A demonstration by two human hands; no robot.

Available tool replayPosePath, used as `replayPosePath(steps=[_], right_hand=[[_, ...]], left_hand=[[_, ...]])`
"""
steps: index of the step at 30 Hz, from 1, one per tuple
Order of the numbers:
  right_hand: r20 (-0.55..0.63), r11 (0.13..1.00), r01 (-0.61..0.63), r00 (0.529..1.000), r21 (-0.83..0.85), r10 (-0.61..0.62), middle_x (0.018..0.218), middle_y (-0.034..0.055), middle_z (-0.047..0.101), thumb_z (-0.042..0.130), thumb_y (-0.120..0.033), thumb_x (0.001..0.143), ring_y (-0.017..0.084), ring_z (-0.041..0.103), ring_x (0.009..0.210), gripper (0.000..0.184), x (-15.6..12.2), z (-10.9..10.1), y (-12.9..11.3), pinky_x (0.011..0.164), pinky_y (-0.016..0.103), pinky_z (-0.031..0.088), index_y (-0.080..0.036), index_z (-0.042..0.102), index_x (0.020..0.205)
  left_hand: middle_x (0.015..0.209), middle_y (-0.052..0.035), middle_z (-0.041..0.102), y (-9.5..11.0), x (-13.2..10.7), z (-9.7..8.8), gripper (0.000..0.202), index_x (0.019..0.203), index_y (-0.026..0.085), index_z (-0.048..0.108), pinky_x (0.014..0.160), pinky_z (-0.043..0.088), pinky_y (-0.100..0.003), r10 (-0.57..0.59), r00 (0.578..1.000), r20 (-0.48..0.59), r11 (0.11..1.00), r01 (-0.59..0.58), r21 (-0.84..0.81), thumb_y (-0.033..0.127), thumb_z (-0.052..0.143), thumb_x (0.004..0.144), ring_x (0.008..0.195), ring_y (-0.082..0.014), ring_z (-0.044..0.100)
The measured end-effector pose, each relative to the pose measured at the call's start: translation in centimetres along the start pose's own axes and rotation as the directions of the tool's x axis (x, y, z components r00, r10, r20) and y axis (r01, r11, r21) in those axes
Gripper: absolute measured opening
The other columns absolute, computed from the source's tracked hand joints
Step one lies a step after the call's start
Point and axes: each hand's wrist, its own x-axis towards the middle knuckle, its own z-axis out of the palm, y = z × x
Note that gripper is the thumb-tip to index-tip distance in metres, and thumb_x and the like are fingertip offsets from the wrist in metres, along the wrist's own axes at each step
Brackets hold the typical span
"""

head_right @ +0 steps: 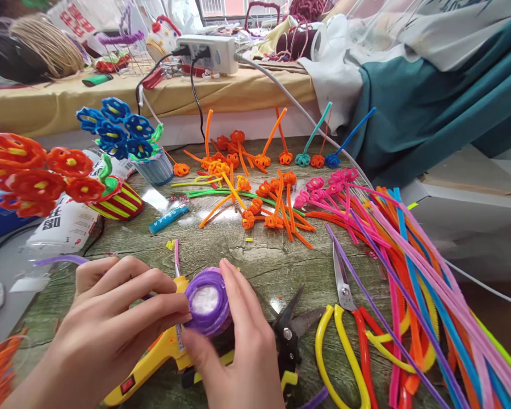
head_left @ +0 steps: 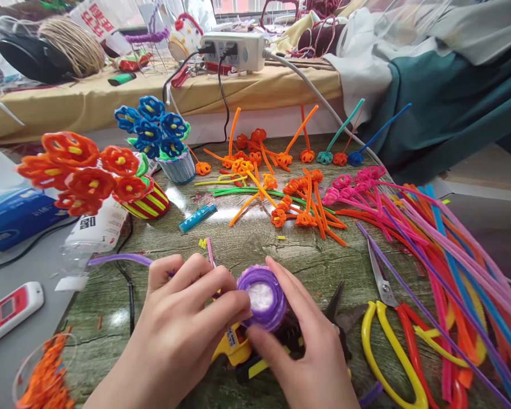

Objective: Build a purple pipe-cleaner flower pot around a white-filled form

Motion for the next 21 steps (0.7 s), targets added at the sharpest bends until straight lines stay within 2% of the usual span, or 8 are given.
replayPosePath(steps=[2, 6, 8, 11, 14, 16, 19, 21], right_hand=[[0.017, 0.998, 0.034, 0.999, -0.052, -0.033, 0.157, 0.0035, 0.053, 0.08, -0.039, 0.084, 0.028, 0.055, 0.142, 0.081, -0.3, 0.4, 0.3, 0.112, 0.034, 0.053, -0.032, 0.042, 0.155], [0.079, 0.994, 0.013, 0.997, -0.108, -0.004, 0.148, -0.001, 0.056, 0.073, -0.014, 0.085, 0.022, 0.063, 0.132, 0.076, 0.8, -0.4, 0.3, 0.104, 0.026, 0.057, -0.041, 0.045, 0.151], [0.148, 0.997, 0.025, 0.989, -0.071, -0.015, 0.146, -0.0041, 0.059, 0.073, -0.011, 0.083, 0.019, 0.064, 0.131, 0.079, 1.7, -1.4, 0.2, 0.105, 0.024, 0.056, -0.043, 0.046, 0.15], [0.258, 0.999, 0.037, 0.966, -0.025, -0.029, 0.154, -0.0112, 0.056, 0.068, -0.008, 0.087, 0.014, 0.054, 0.143, 0.08, 2.6, -3.2, 0.2, 0.116, 0.024, 0.046, -0.048, 0.043, 0.152], [0.374, 0.999, -0.015, 0.927, 0.037, 0.0, 0.162, -0.0152, 0.045, 0.065, -0.012, 0.091, 0.015, 0.041, 0.152, 0.079, 2.7, -4.5, 0.6, 0.126, 0.035, 0.033, -0.053, 0.038, 0.153], [0.423, 0.988, -0.095, 0.905, 0.121, 0.035, 0.166, -0.0138, 0.039, 0.067, -0.022, 0.094, 0.018, 0.036, 0.155, 0.074, 2.6, -4.8, 0.9, 0.128, 0.042, 0.029, -0.053, 0.036, 0.154], [0.391, 0.958, -0.167, 0.918, 0.234, 0.065, 0.164, -0.0095, 0.043, 0.064, -0.038, 0.099, 0.02, 0.037, 0.154, 0.057, 2.5, -4.4, 0.9, 0.129, 0.045, 0.029, -0.049, 0.045, 0.151], [0.328, 0.947, -0.181, 0.94, 0.265, 0.088, 0.16, -0.006, 0.05, 0.063, -0.04, 0.099, 0.02, 0.041, 0.152, 0.048, 2.6, -3.8, 0.7, 0.128, 0.044, 0.031, -0.043, 0.054, 0.146]], left_hand=[[0.076, 0.0059, 0.066, -0.1, -0.1, 0.0, 0.025, 0.084, 0.027, 0.065, 0.077, 0.025, -0.037, -0.009, 1.0, -0.008, 1.0, 0.009, -0.001, 0.027, 0.05, 0.104, 0.073, -0.0161, 0.047], [0.079, 0.006, 0.066, 0.1, -0.3, 0.4, 0.02, 0.086, 0.026, 0.065, 0.077, 0.027, -0.036, -0.022, 1.0, 0.0, 1.0, 0.022, -0.018, 0.022, 0.054, 0.103, 0.073, -0.0147, 0.046], [0.078, 0.0058, 0.066, 0.5, -0.2, 0.7, 0.021, 0.086, 0.025, 0.065, 0.077, 0.027, -0.036, -0.017, 1.0, -0.008, 0.999, 0.017, -0.038, 0.024, 0.053, 0.103, 0.073, -0.0145, 0.045], [0.077, 0.0047, 0.065, 1.5, -0.2, 1.1, 0.024, 0.086, 0.024, 0.064, 0.076, 0.028, -0.035, -0.018, 0.999, -0.031, 0.999, 0.017, -0.034, 0.026, 0.049, 0.105, 0.072, -0.0153, 0.045], [0.082, 0.0046, 0.067, 2.2, -0.1, 1.2, 0.015, 0.093, 0.024, 0.064, 0.076, 0.03, -0.033, -0.008, 1.0, 0.002, 0.999, 0.008, 0.032, 0.019, 0.053, 0.102, 0.074, -0.0148, 0.048], [0.087, 0.0057, 0.069, 2.4, 0.0, 1.1, 0.013, 0.098, 0.024, 0.065, 0.077, 0.032, -0.032, 0.001, 0.999, 0.051, 0.998, -0.004, 0.059, 0.014, 0.058, 0.098, 0.076, -0.0138, 0.05], [0.081, 0.0063, 0.067, 2.3, 0.0, 1.3, 0.021, 0.092, 0.026, 0.066, 0.077, 0.032, -0.032, -0.017, 1.0, -0.019, 0.998, 0.018, 0.058, 0.018, 0.05, 0.103, 0.073, -0.0138, 0.048], [0.077, 0.0053, 0.065, 2.2, 0.0, 1.6, 0.032, 0.086, 0.027, 0.068, 0.076, 0.03, -0.034, -0.037, 0.996, -0.084, 0.998, 0.041, 0.042, 0.022, 0.042, 0.106, 0.071, -0.0141, 0.046]])
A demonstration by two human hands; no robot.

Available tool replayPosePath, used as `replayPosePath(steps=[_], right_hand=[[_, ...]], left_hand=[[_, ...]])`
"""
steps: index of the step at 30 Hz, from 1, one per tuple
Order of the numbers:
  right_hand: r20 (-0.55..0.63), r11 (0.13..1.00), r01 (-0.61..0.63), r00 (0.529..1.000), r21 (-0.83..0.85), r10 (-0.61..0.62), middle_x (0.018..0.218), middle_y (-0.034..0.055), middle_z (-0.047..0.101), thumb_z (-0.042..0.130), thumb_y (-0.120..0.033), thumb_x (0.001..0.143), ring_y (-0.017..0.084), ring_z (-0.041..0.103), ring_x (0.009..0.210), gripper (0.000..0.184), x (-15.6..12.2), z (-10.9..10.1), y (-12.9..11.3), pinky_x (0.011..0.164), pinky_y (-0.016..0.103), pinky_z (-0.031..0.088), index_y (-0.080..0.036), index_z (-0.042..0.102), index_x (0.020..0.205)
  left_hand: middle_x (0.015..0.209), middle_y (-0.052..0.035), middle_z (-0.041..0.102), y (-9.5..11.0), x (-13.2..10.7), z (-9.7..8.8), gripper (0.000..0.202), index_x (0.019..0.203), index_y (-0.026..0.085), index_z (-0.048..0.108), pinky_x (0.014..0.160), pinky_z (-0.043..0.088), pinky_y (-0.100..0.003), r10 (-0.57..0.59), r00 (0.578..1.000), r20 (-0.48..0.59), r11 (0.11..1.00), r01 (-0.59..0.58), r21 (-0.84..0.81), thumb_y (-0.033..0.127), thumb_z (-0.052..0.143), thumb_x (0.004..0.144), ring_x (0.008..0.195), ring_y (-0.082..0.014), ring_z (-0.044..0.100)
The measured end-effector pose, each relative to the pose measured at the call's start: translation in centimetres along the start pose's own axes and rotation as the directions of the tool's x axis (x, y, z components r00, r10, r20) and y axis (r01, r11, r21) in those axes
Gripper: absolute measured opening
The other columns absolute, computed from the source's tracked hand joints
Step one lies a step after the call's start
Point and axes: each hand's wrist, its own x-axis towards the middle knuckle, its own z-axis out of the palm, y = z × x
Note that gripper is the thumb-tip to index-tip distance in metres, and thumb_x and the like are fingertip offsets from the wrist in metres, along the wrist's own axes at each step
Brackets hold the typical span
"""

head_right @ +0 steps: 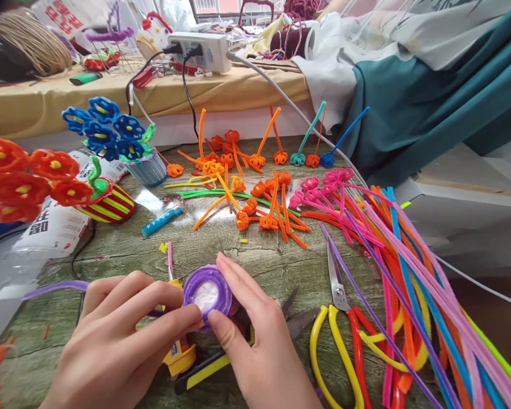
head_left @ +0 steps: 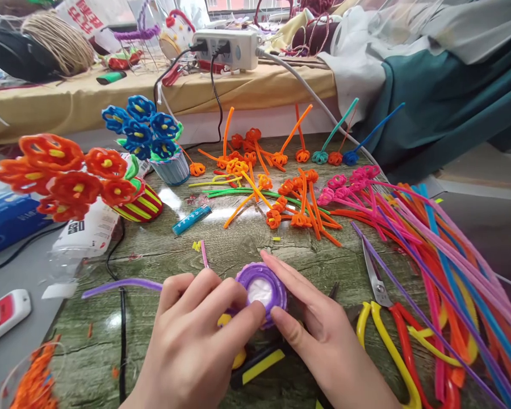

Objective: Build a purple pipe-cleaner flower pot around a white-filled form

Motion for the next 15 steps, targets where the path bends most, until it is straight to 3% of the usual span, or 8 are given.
replayPosePath(steps=[5, 9, 11, 15], right_hand=[[-0.073, 0.997, -0.021, 0.997, 0.069, 0.026, 0.153, -0.0016, 0.059, 0.063, -0.029, 0.097, 0.021, 0.05, 0.146, 0.041, 0.5, 0.9, -0.4, 0.125, 0.043, 0.037, -0.035, 0.065, 0.138], [-0.075, 0.997, -0.013, 0.997, 0.08, 0.019, 0.153, -0.003, 0.06, 0.064, -0.025, 0.096, 0.019, 0.051, 0.146, 0.042, 0.5, 0.9, -0.4, 0.124, 0.04, 0.039, -0.036, 0.066, 0.137], [-0.067, 0.997, -0.01, 0.998, 0.078, 0.015, 0.153, -0.0044, 0.059, 0.064, -0.024, 0.096, 0.019, 0.05, 0.146, 0.043, 0.4, 0.8, -0.4, 0.125, 0.039, 0.039, -0.038, 0.066, 0.137], [-0.044, 0.998, -0.011, 0.999, 0.059, 0.014, 0.154, -0.0058, 0.058, 0.063, -0.027, 0.098, 0.019, 0.05, 0.147, 0.043, 0.2, 0.7, -0.4, 0.125, 0.041, 0.039, -0.042, 0.064, 0.138]], left_hand=[[0.079, 0.0038, 0.064, -0.5, 0.2, 0.4, 0.031, 0.084, 0.028, 0.069, 0.077, 0.029, -0.035, 0.001, 0.999, 0.035, 0.995, 0.002, -0.096, 0.019, 0.046, 0.103, 0.074, -0.0144, 0.046], [0.087, 0.0056, 0.068, -1.0, 0.7, -0.4, 0.008, 0.1, 0.024, 0.064, 0.081, 0.034, -0.029, 0.004, 0.996, 0.092, 0.993, 0.007, -0.122, 0.021, 0.057, 0.101, 0.079, -0.013, 0.05], [0.09, 0.0054, 0.067, -1.2, 0.7, -1.1, 0.008, 0.108, 0.022, 0.06, 0.083, 0.036, -0.025, 0.016, 0.988, 0.155, 0.99, 0.006, -0.139, 0.019, 0.058, 0.101, 0.083, -0.0117, 0.052], [0.084, 0.0058, 0.063, -1.8, 0.4, -2.2, 0.006, 0.105, 0.021, 0.057, 0.079, 0.038, -0.023, 0.041, 0.975, 0.217, 0.992, -0.014, -0.126, 0.017, 0.055, 0.101, 0.076, -0.009, 0.053]])
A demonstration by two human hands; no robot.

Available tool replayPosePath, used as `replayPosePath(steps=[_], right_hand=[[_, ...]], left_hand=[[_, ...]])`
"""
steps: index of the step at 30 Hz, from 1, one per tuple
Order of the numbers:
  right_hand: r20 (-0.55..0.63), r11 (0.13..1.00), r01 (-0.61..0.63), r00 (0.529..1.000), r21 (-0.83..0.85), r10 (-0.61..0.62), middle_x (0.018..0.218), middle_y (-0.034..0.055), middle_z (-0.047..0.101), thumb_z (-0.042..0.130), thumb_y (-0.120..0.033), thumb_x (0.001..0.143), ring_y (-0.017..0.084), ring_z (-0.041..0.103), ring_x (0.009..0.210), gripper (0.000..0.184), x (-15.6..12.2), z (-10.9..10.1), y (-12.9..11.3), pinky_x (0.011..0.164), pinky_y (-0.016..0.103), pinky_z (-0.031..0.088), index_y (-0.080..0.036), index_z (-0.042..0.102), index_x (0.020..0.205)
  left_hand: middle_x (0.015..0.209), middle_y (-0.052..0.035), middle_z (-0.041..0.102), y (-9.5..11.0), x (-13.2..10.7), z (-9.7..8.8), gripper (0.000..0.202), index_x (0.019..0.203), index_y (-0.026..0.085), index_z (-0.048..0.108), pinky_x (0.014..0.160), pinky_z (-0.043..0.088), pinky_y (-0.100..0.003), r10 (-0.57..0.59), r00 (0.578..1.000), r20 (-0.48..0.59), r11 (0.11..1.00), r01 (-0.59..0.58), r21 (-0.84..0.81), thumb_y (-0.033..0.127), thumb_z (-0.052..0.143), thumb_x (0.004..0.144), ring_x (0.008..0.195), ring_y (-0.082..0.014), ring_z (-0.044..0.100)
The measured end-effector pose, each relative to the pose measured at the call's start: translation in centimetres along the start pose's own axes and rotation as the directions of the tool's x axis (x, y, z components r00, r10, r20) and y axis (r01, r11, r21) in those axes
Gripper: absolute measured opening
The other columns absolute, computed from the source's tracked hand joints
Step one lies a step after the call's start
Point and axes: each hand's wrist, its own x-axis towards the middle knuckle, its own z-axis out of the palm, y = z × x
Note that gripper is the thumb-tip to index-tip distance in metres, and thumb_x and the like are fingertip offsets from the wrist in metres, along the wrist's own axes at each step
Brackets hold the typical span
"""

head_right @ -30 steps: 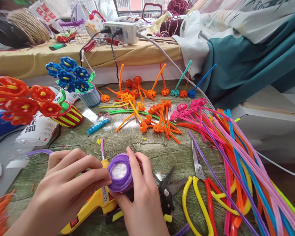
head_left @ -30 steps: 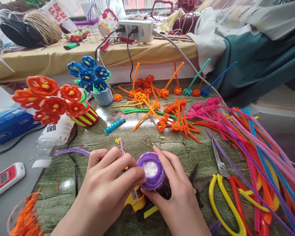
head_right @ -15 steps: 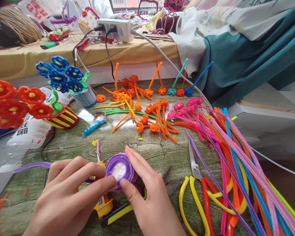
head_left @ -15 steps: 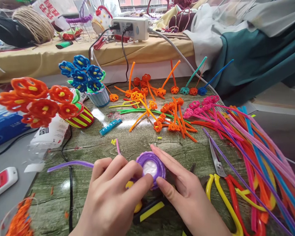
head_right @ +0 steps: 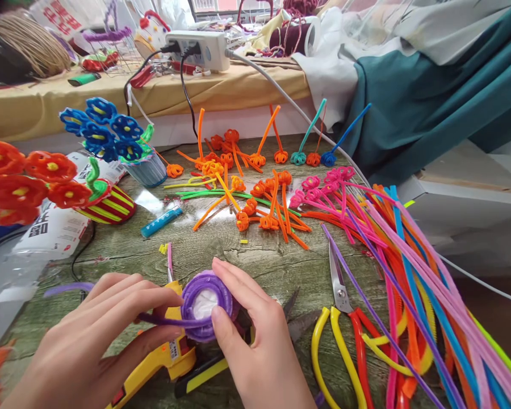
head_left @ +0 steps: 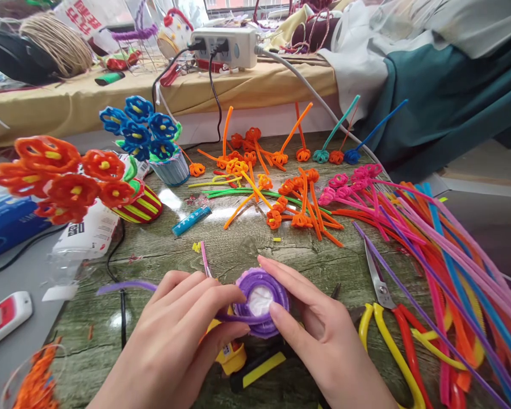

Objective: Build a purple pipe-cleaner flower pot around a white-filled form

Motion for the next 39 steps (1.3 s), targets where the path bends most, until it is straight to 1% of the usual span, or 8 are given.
replayPosePath(steps=[9, 13, 15, 20, 24, 29, 34, 39], right_hand=[[0.043, 0.993, 0.077, 0.996, -0.092, -0.073, 0.158, -0.001, 0.054, 0.055, -0.036, 0.104, 0.022, 0.046, 0.149, 0.04, -0.2, -0.3, 0.2, 0.125, 0.044, 0.038, -0.037, 0.06, 0.143], [-0.139, 0.966, 0.121, 0.978, -0.23, -0.155, 0.162, -0.0037, 0.048, 0.054, -0.043, 0.104, 0.024, 0.045, 0.15, 0.045, -1.3, 1.1, 1.3, 0.121, 0.038, 0.043, -0.041, 0.053, 0.148], [-0.194, 0.943, 0.155, 0.957, -0.294, -0.218, 0.162, -0.0012, 0.046, 0.068, -0.05, 0.094, 0.027, 0.049, 0.147, 0.066, -1.8, 1.9, 2.0, 0.116, 0.035, 0.049, -0.042, 0.044, 0.154], [-0.241, 0.908, 0.102, 0.947, -0.407, -0.214, 0.143, 0.0038, 0.059, 0.075, -0.026, 0.087, 0.026, 0.065, 0.129, 0.071, -1.5, 2.4, 1.6, 0.102, 0.032, 0.059, -0.037, 0.048, 0.152], [-0.101, 0.951, 0.058, 0.991, -0.304, -0.093, 0.146, 0.0002, 0.063, 0.074, -0.02, 0.085, 0.025, 0.062, 0.134, 0.068, -0.5, 0.5, 0.0, 0.111, 0.034, 0.053, -0.035, 0.054, 0.148], [0.105, 0.993, -0.003, 0.994, -0.114, 0.015, 0.16, -0.0024, 0.05, 0.069, -0.021, 0.09, 0.026, 0.047, 0.149, 0.069, -0.4, -1.3, -0.1, 0.124, 0.049, 0.037, -0.041, 0.047, 0.153], [-0.046, 0.998, -0.018, 0.999, -0.063, 0.015, 0.161, 0.0033, 0.049, 0.069, -0.038, 0.094, 0.028, 0.044, 0.151, 0.059, -0.8, 0.3, 0.6, 0.124, 0.05, 0.036, -0.032, 0.053, 0.151], [-0.103, 0.998, 0.001, 0.995, -0.062, -0.007, 0.157, 0.002, 0.055, 0.06, -0.038, 0.1, 0.027, 0.046, 0.149, 0.048, -0.5, 1.3, 0.4, 0.124, 0.049, 0.036, -0.033, 0.057, 0.147]], left_hand=[[0.08, 0.0054, 0.065, -0.5, 1.1, 0.1, 0.016, 0.087, 0.022, 0.059, 0.075, 0.032, -0.031, 0.064, 0.998, -0.021, 0.994, -0.062, 0.086, 0.018, 0.054, 0.102, 0.07, -0.0118, 0.05], [0.079, 0.0053, 0.066, -0.7, 1.0, 0.5, 0.02, 0.085, 0.022, 0.058, 0.076, 0.028, -0.034, 0.066, 0.998, -0.022, 0.997, -0.065, 0.032, 0.02, 0.051, 0.104, 0.071, -0.0134, 0.047], [0.081, 0.0047, 0.068, -0.7, 1.0, 0.5, 0.02, 0.086, 0.023, 0.06, 0.075, 0.027, -0.035, 0.068, 0.998, 0.003, 0.997, -0.068, 0.026, 0.018, 0.051, 0.103, 0.071, -0.0138, 0.047], [0.082, 0.0041, 0.068, -0.7, 1.2, 0.2, 0.027, 0.086, 0.023, 0.063, 0.077, 0.027, -0.036, 0.093, 0.996, 0.0, 0.995, -0.092, 0.036, 0.013, 0.044, 0.103, 0.071, -0.0145, 0.048], [0.081, 0.0044, 0.067, -0.8, 1.7, 0.2, 0.026, 0.088, 0.024, 0.064, 0.077, 0.026, -0.037, 0.116, 0.993, 0.01, 0.992, -0.116, 0.04, 0.016, 0.045, 0.104, 0.071, -0.0149, 0.047], [0.08, 0.0043, 0.064, -0.9, 2.0, 0.6, 0.027, 0.087, 0.023, 0.063, 0.077, 0.027, -0.036, 0.142, 0.99, 0.012, 0.989, -0.142, 0.045, 0.02, 0.043, 0.106, 0.071, -0.0144, 0.046], [0.079, 0.0043, 0.064, -0.9, 1.9, 0.7, 0.032, 0.085, 0.024, 0.062, 0.078, 0.026, -0.036, 0.139, 0.99, 0.023, 0.99, -0.139, 0.027, 0.023, 0.04, 0.108, 0.073, -0.0139, 0.046], [0.078, 0.0044, 0.064, -0.8, 1.9, 0.8, 0.035, 0.083, 0.024, 0.062, 0.078, 0.026, -0.036, 0.163, 0.986, 0.029, 0.985, -0.164, 0.047, 0.024, 0.037, 0.108, 0.072, -0.0145, 0.045]])
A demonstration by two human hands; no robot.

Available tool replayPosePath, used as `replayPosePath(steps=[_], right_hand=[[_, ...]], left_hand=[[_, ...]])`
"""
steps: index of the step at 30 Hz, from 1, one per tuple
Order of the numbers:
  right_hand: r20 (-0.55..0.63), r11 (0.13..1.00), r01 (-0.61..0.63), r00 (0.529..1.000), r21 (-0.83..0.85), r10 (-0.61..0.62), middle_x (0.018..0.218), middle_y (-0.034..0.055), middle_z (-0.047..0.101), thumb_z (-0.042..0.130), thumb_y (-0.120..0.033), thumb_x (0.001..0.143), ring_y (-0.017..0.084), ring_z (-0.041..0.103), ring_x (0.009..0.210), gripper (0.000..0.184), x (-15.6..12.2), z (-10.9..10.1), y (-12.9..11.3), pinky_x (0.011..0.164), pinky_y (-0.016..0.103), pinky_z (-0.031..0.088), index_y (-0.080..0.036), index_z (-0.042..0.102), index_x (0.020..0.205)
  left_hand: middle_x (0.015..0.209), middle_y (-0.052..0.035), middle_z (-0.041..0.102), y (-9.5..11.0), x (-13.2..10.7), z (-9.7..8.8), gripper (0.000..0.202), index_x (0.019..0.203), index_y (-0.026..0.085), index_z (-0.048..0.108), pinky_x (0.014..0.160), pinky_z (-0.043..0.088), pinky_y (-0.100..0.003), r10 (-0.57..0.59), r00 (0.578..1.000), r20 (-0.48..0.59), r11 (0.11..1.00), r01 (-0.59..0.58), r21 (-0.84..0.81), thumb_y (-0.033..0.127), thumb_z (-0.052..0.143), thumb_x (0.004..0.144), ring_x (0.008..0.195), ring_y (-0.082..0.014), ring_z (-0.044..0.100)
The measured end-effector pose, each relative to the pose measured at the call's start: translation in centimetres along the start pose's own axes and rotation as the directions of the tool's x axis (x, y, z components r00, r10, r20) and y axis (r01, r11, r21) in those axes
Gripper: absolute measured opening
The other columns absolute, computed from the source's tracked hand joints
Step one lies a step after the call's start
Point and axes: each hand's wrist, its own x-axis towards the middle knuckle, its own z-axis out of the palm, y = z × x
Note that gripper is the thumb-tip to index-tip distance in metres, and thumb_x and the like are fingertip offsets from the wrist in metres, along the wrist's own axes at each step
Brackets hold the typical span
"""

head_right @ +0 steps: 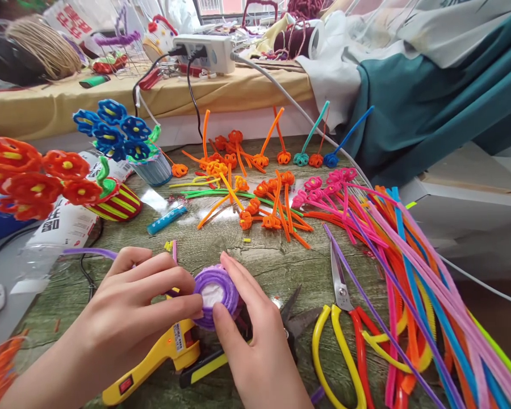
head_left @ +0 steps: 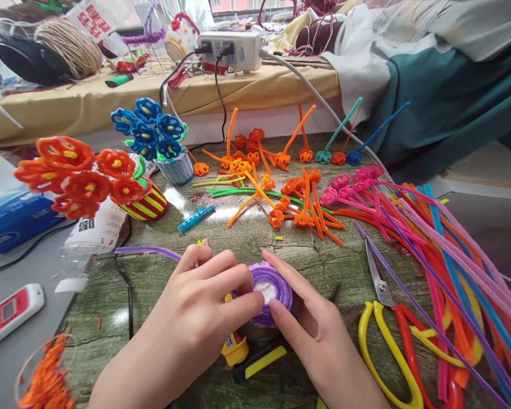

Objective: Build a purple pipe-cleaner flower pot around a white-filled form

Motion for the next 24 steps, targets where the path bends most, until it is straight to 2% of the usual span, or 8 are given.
replayPosePath(steps=[4, 6, 8, 10, 14, 18, 21, 24], right_hand=[[0.081, 1.0, -0.011, 0.997, 0.014, 0.01, 0.16, -0.0002, 0.052, 0.059, -0.036, 0.101, 0.025, 0.045, 0.15, 0.048, 0.3, -0.6, 0.2, 0.125, 0.048, 0.036, -0.035, 0.054, 0.149], [0.08, 1.0, -0.008, 0.997, 0.013, 0.007, 0.16, -0.0003, 0.051, 0.059, -0.035, 0.1, 0.025, 0.044, 0.151, 0.049, 0.3, -0.8, 0.4, 0.125, 0.048, 0.035, -0.035, 0.054, 0.149], [0.074, 1.0, 0.006, 0.997, 0.006, -0.007, 0.16, 0.0005, 0.051, 0.058, -0.035, 0.101, 0.024, 0.043, 0.151, 0.048, 0.3, -0.9, 0.4, 0.126, 0.047, 0.033, -0.034, 0.054, 0.149], [0.1, 1.0, 0.011, 0.995, 0.0, -0.011, 0.16, 0.0008, 0.05, 0.057, -0.035, 0.102, 0.023, 0.041, 0.152, 0.048, 0.2, -1.0, 0.4, 0.127, 0.047, 0.032, -0.034, 0.053, 0.15], [0.172, 1.0, 0.014, 0.985, 0.001, -0.014, 0.163, -0.0016, 0.047, 0.056, -0.033, 0.103, 0.021, 0.038, 0.154, 0.047, 0.5, -1.7, 0.0, 0.128, 0.045, 0.03, -0.036, 0.052, 0.15], [0.243, 0.998, 0.068, 0.968, -0.018, -0.062, 0.163, -0.0062, 0.046, 0.053, -0.036, 0.105, 0.018, 0.036, 0.155, 0.044, 0.7, -2.3, -0.2, 0.129, 0.043, 0.028, -0.042, 0.053, 0.148], [0.136, 0.988, 0.108, 0.986, -0.107, -0.093, 0.163, -0.0063, 0.046, 0.061, -0.043, 0.1, 0.021, 0.037, 0.154, 0.049, 0.2, -1.4, 0.4, 0.127, 0.045, 0.033, -0.044, 0.05, 0.148], [-0.063, 0.963, 0.131, 0.987, -0.234, -0.15, 0.158, -0.0002, 0.052, 0.078, -0.037, 0.084, 0.028, 0.05, 0.146, 0.075, -0.6, 0.2, 1.1, 0.116, 0.047, 0.049, -0.04, 0.043, 0.15]], left_hand=[[0.081, 0.0042, 0.066, -0.1, -0.3, -0.1, 0.029, 0.087, 0.025, 0.063, 0.084, 0.027, -0.037, -0.026, 1.0, -0.015, 1.0, 0.026, 0.001, 0.017, 0.041, 0.105, 0.074, -0.0153, 0.049], [0.085, 0.0042, 0.067, -0.3, -0.5, -0.2, 0.022, 0.094, 0.026, 0.063, 0.087, 0.026, -0.038, -0.048, 0.999, -0.001, 0.999, 0.048, -0.016, 0.015, 0.046, 0.103, 0.075, -0.0156, 0.05], [0.084, 0.0044, 0.066, -0.3, -0.7, -0.4, 0.013, 0.101, 0.025, 0.061, 0.088, 0.026, -0.039, -0.072, 0.997, 0.023, 0.997, 0.073, -0.03, 0.018, 0.05, 0.103, 0.074, -0.0156, 0.05], [0.08, 0.0054, 0.065, -0.3, -0.8, -0.5, 0.007, 0.099, 0.024, 0.058, 0.085, 0.025, -0.038, -0.086, 0.996, 0.021, 0.996, 0.087, -0.029, 0.022, 0.052, 0.103, 0.072, -0.0151, 0.049], [0.079, 0.006, 0.066, 0.0, -0.4, -0.5, 0.021, 0.086, 0.024, 0.058, 0.081, 0.023, -0.037, -0.081, 0.997, -0.003, 0.996, 0.081, -0.034, 0.02, 0.049, 0.104, 0.072, -0.0148, 0.047], [0.076, 0.0052, 0.063, 0.3, 0.4, -0.8, 0.027, 0.082, 0.023, 0.06, 0.08, 0.023, -0.036, -0.016, 0.999, 0.036, 0.999, 0.017, -0.027, 0.019, 0.045, 0.104, 0.072, -0.016, 0.046], [0.074, 0.0039, 0.06, 0.3, 0.6, -0.9, 0.033, 0.078, 0.022, 0.058, 0.079, 0.023, -0.036, -0.015, 0.999, 0.052, 1.0, 0.015, -0.007, 0.023, 0.041, 0.106, 0.073, -0.017, 0.045], [0.074, 0.0033, 0.059, 0.3, 0.5, -1.0, 0.034, 0.079, 0.022, 0.059, 0.079, 0.023, -0.036, -0.022, 0.998, 0.055, 1.0, 0.022, -0.005, 0.027, 0.04, 0.107, 0.073, -0.0175, 0.043]])
